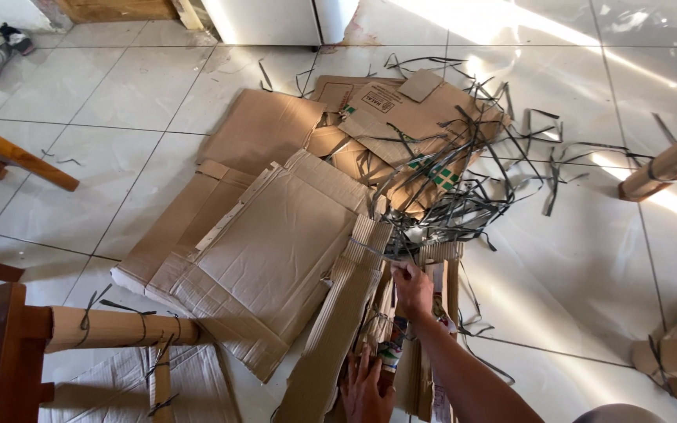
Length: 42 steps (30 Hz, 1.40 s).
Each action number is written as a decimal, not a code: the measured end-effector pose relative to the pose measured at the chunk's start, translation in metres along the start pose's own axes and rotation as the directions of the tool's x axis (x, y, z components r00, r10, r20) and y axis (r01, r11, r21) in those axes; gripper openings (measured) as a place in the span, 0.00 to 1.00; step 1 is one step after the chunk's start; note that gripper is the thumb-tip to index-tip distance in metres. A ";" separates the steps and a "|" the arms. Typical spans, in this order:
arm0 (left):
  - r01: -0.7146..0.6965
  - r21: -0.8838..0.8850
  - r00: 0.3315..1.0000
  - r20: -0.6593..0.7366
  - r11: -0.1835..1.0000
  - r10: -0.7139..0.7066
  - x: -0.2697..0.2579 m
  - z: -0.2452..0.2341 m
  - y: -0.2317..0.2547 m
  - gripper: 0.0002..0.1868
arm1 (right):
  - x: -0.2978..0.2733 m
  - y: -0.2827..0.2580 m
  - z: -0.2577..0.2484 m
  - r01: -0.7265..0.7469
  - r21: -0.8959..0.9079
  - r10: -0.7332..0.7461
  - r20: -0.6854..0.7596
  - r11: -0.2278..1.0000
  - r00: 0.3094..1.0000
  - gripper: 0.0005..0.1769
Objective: Wrapping a wooden chair leg with cardboard and securing it with plastic ties
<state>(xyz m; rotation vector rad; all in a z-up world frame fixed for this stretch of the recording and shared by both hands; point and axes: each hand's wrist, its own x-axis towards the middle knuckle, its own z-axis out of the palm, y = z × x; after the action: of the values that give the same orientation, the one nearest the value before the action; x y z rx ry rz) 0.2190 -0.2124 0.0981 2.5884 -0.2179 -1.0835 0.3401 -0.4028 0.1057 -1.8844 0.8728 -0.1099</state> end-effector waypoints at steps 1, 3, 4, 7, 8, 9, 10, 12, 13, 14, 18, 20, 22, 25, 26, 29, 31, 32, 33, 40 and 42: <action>-0.006 -0.001 1.000 0.003 1.000 0.006 -0.001 0.003 -0.001 0.33 | -0.007 0.002 -0.002 -0.001 -0.003 0.001 -0.005 1.000 1.000 0.11; -0.031 0.006 0.998 -0.047 1.000 0.031 0.000 0.010 -0.006 0.32 | -0.021 0.009 -0.004 -0.048 0.052 0.048 -0.006 0.998 0.999 0.14; -0.041 0.006 0.998 -0.046 0.999 0.041 -0.001 0.009 -0.005 0.32 | -0.025 0.014 -0.003 -0.047 0.051 0.048 -0.016 0.998 0.999 0.14; 0.017 0.041 0.999 -0.038 0.999 -0.015 -0.002 0.021 -0.008 0.32 | -0.041 0.037 -0.001 -0.108 0.098 0.102 0.066 0.989 0.993 0.25; -0.009 0.028 0.992 -0.129 1.000 0.013 -0.001 0.031 -0.015 0.32 | -0.049 0.046 -0.002 -0.008 0.042 0.005 0.061 0.999 0.998 0.22; -0.038 0.016 0.975 -0.218 0.999 0.040 -0.001 0.041 -0.021 0.31 | -0.056 0.054 -0.003 0.092 -0.014 -0.091 0.062 0.996 0.994 0.19; -0.045 0.022 0.975 -0.215 0.999 0.049 -0.001 0.047 -0.026 0.31 | -0.063 0.066 -0.003 0.088 -0.012 -0.087 0.053 0.996 0.995 0.19; -0.051 0.023 0.965 -0.255 0.998 0.055 0.002 0.058 -0.033 0.31 | -0.072 0.086 -0.006 0.171 -0.113 -0.149 0.177 0.979 0.973 0.14; -0.064 0.023 0.964 -0.257 0.998 0.067 0.002 0.051 -0.029 0.31 | -0.077 0.082 -0.017 0.174 -0.116 -0.154 0.165 0.978 0.974 0.14; -0.037 0.036 0.976 -0.215 0.999 0.044 -0.002 0.049 -0.027 0.32 | -0.085 0.081 -0.026 0.166 -0.184 -0.134 0.173 0.969 0.976 0.14; -0.017 0.008 0.971 -0.238 1.000 0.018 0.000 0.057 -0.018 0.29 | -0.097 0.090 -0.053 0.159 -0.204 -0.131 0.144 0.966 0.981 0.09; -0.021 0.004 0.968 -0.249 1.000 0.021 -0.005 0.056 -0.010 0.29 | -0.094 0.105 -0.060 0.120 -0.220 -0.096 0.114 0.968 0.989 0.11; -0.025 0.002 0.966 -0.258 1.000 0.024 -0.005 0.057 -0.002 0.29 | -0.093 0.114 -0.067 0.076 -0.233 -0.058 0.083 0.969 0.995 0.13; -0.122 -0.036 0.905 -0.413 0.992 0.097 0.007 0.069 0.006 0.27 | -0.092 0.114 -0.080 0.078 -0.177 -0.065 0.078 0.981 0.995 0.13; -0.172 -0.011 0.869 -0.473 0.985 0.146 0.013 0.078 0.006 0.26 | -0.092 0.111 -0.083 0.035 -0.156 -0.026 0.059 0.987 0.998 0.15; -0.272 0.001 0.798 -0.559 0.962 0.227 0.013 0.078 0.023 0.26 | -0.091 0.103 -0.093 -0.092 -0.057 0.096 0.062 0.994 0.993 0.15; -0.325 -0.015 0.768 -0.588 0.946 0.254 0.006 0.070 0.037 0.27 | -0.093 0.097 -0.100 -0.179 0.017 0.177 0.090 0.984 0.980 0.13; -0.425 -0.033 0.700 -0.646 0.904 0.306 0.004 0.066 0.043 0.25 | -0.096 0.093 -0.104 -0.226 0.128 0.207 0.147 0.966 0.967 0.13; -0.522 -0.044 0.624 -0.701 0.852 0.346 0.001 0.061 0.050 0.23 | -0.099 0.088 -0.108 -0.273 0.235 0.227 0.206 0.933 0.952 0.14; -0.538 -0.438 0.798 -0.541 0.720 0.266 -0.018 0.030 0.086 0.21 | -0.128 0.099 -0.121 -0.188 0.547 -0.076 0.423 0.816 0.903 0.16; -0.379 -0.635 0.915 -0.369 0.673 0.167 -0.021 0.029 0.092 0.21 | -0.140 0.099 -0.125 -0.192 0.530 -0.136 0.518 0.826 0.844 0.16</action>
<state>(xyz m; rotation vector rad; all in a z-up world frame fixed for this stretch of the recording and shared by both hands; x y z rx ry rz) 0.1818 -0.2997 0.1258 1.8916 -0.0957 -0.5175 0.1310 -0.4340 0.1263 -1.2300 0.4044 0.1656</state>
